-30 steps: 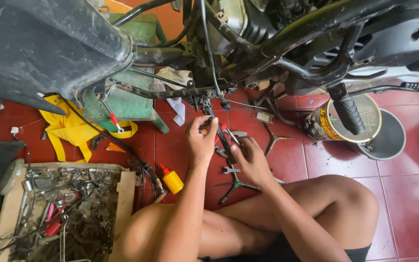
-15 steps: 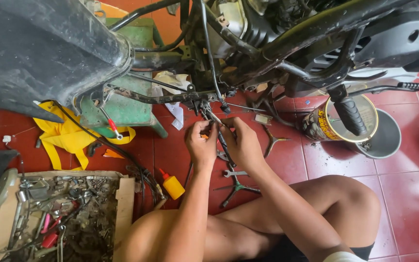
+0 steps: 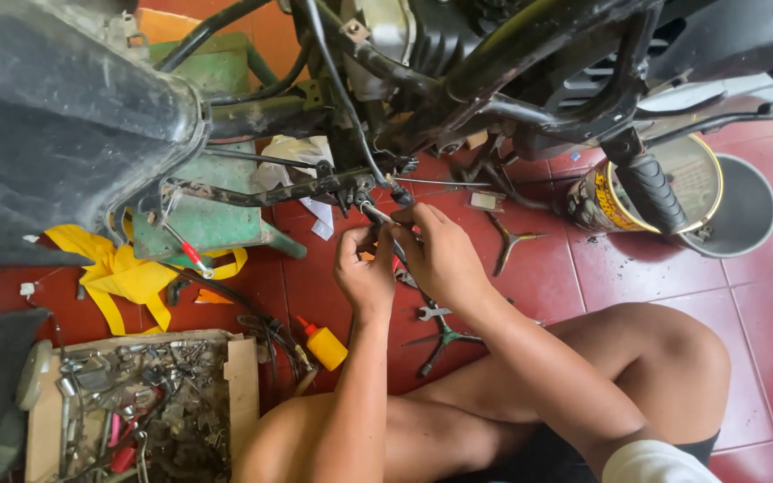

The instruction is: Performing a final check and adjustment of engine components and wiring on a motorcycle frame using hand tools.

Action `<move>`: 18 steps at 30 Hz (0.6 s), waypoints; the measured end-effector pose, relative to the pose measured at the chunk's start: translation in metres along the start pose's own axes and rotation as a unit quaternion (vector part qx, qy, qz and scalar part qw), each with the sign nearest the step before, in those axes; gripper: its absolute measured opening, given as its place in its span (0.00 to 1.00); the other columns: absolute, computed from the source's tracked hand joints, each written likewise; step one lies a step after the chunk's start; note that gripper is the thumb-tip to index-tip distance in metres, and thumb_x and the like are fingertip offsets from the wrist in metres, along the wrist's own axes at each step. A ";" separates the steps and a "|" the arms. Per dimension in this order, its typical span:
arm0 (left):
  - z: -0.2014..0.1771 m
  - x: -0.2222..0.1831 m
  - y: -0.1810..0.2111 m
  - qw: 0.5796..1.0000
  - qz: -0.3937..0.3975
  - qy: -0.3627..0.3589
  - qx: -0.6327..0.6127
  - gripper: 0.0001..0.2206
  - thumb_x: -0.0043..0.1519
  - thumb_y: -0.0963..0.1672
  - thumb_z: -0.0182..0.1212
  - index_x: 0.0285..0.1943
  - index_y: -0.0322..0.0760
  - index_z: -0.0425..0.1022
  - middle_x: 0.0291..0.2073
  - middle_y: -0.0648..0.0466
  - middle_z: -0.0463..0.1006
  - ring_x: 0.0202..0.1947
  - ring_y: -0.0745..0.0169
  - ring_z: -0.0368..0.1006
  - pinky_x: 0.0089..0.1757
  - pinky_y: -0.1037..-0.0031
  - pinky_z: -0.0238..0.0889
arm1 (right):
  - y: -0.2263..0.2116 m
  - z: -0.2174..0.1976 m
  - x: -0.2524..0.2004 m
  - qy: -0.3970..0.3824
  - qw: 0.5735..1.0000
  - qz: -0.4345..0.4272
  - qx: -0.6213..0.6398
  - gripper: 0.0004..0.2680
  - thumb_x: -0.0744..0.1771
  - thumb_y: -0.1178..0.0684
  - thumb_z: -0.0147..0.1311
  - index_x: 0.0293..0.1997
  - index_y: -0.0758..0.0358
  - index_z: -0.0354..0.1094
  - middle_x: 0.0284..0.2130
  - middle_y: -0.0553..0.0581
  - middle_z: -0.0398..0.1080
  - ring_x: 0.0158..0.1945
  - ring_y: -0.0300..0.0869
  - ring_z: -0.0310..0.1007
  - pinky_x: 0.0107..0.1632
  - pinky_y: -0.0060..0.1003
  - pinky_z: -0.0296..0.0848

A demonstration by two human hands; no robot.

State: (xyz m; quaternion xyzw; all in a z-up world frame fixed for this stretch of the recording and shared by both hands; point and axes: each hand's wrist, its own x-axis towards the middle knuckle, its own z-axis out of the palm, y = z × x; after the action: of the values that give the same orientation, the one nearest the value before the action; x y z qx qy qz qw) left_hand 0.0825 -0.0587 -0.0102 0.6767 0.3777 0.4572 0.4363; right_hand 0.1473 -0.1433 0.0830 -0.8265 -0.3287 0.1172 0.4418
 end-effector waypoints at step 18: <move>-0.013 0.005 0.019 0.997 -0.044 -0.063 0.005 0.07 0.53 0.44 0.75 0.33 0.43 0.80 0.25 0.57 0.81 0.26 0.63 0.76 0.39 0.72 0.67 | -0.017 -0.023 0.022 -0.065 0.988 -0.068 -0.120 0.03 0.68 0.51 0.55 0.43 0.53 0.69 0.33 0.58 0.73 0.35 0.61 0.78 0.35 0.56 0.76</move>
State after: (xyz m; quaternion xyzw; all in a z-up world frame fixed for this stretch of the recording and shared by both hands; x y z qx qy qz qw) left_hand 0.0743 -0.0570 0.0115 0.6888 0.3811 0.3923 0.4759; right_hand 0.1680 -0.1377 0.1122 -0.8399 -0.4235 0.1001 0.3244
